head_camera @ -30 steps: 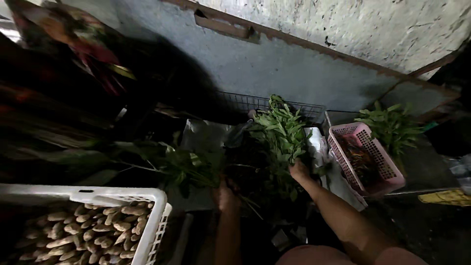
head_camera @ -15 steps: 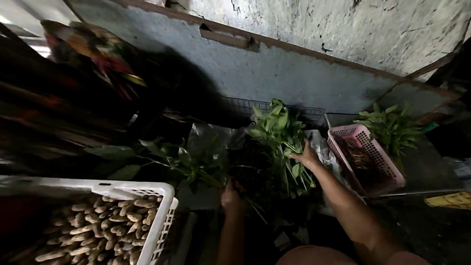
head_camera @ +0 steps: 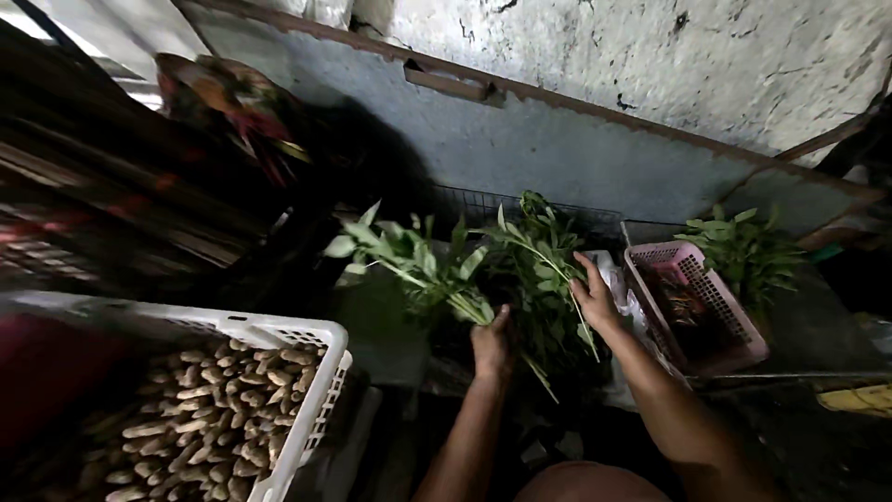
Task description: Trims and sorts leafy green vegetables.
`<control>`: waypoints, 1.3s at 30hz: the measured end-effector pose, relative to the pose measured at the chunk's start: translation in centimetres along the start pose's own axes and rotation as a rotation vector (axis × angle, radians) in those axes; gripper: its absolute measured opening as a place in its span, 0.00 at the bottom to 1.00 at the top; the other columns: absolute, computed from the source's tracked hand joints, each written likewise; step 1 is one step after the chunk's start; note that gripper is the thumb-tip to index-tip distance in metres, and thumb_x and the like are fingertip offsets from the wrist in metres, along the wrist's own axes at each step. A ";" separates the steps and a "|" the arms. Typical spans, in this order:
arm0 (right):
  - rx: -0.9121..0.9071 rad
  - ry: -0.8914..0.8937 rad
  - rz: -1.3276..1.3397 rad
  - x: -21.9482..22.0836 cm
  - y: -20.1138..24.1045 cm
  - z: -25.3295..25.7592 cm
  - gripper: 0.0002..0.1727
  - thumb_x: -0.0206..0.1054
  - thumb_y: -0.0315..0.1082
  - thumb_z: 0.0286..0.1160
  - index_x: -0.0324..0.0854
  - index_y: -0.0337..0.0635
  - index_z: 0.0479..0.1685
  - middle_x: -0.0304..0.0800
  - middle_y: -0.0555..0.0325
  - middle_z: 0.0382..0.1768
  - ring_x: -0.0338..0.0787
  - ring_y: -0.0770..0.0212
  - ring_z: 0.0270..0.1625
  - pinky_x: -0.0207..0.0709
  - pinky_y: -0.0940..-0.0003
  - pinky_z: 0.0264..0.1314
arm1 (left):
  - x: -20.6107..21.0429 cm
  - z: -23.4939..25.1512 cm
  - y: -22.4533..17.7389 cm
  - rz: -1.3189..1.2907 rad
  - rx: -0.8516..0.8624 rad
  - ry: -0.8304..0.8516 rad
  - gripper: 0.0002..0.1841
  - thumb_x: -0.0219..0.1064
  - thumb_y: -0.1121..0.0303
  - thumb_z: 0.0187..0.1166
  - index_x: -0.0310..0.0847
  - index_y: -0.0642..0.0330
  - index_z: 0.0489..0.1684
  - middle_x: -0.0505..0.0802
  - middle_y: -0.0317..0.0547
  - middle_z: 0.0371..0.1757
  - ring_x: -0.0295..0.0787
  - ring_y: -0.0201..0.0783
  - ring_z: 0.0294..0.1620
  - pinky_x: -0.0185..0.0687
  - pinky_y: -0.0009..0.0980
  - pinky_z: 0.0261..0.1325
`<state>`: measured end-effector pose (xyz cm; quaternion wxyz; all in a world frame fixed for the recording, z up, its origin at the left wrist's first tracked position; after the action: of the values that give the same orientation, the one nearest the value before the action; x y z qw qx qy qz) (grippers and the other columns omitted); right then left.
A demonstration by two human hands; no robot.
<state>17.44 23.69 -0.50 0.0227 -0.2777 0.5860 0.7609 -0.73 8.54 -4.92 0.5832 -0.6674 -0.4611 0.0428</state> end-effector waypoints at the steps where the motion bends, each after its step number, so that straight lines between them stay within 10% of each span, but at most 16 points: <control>1: -0.046 0.032 -0.015 0.7 0.5 -0.3 0.29 0.57 0.41 0.91 0.63 0.58 0.91 0.73 0.56 0.85 0.84 0.53 0.76 0.78 0.48 0.76 | 0.9 0.0 0.5 0.014 -0.025 0.011 0.07 0.63 0.72 0.86 0.79 0.68 0.50 0.81 0.40 0.19 0.75 0.32 0.14 0.80 0.29 0.20; 13: -0.257 0.261 -0.600 5.3 4.8 -1.9 0.20 0.53 0.47 0.91 0.87 0.46 0.57 0.95 0.47 0.48 0.93 0.44 0.56 0.83 0.41 0.62 | 5.2 2.2 -1.5 0.053 0.036 0.020 0.07 0.65 0.69 0.86 0.78 0.65 0.45 0.83 0.45 0.22 0.71 0.32 0.12 0.69 0.25 0.15; 23: -0.169 0.238 -0.714 5.3 -2.3 -0.6 0.22 0.53 0.45 0.91 0.85 0.48 0.71 0.89 0.47 0.67 0.81 0.43 0.76 0.59 0.38 0.86 | 1.9 0.2 -8.6 0.308 0.438 -0.110 0.03 0.69 0.74 0.80 0.85 0.63 0.44 0.91 0.42 0.30 0.83 0.31 0.23 0.79 0.29 0.26; 30: 0.305 0.412 -0.697 0.9 -10.9 0.1 0.32 0.64 0.49 0.84 0.68 0.56 0.88 0.70 0.34 0.83 0.63 0.29 0.87 0.43 0.22 0.87 | -1.5 -4.0 -13.3 0.316 0.575 -0.197 0.02 0.63 0.76 0.84 0.81 0.65 0.46 0.88 0.36 0.27 0.82 0.26 0.21 0.80 0.24 0.23; 39: -0.271 0.445 0.020 9.0 7.9 -3.9 0.20 0.60 0.37 0.89 0.84 0.39 0.72 0.85 0.45 0.71 0.82 0.52 0.76 0.72 0.51 0.83 | 0.7 -2.5 -8.7 0.410 0.382 -0.045 0.04 0.64 0.75 0.84 0.82 0.66 0.48 0.91 0.40 0.29 0.85 0.29 0.22 0.82 0.26 0.24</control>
<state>8.50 15.07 1.78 -0.1519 -0.4330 0.4719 0.7528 -3.79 6.24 3.32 0.6671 -0.6238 -0.3127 0.2608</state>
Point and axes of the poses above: each hand's wrist, its own z-axis towards the middle knuckle, its own x-axis out of the palm, y = z × x, the point moved 10 cm from there along z, towards the middle knuckle
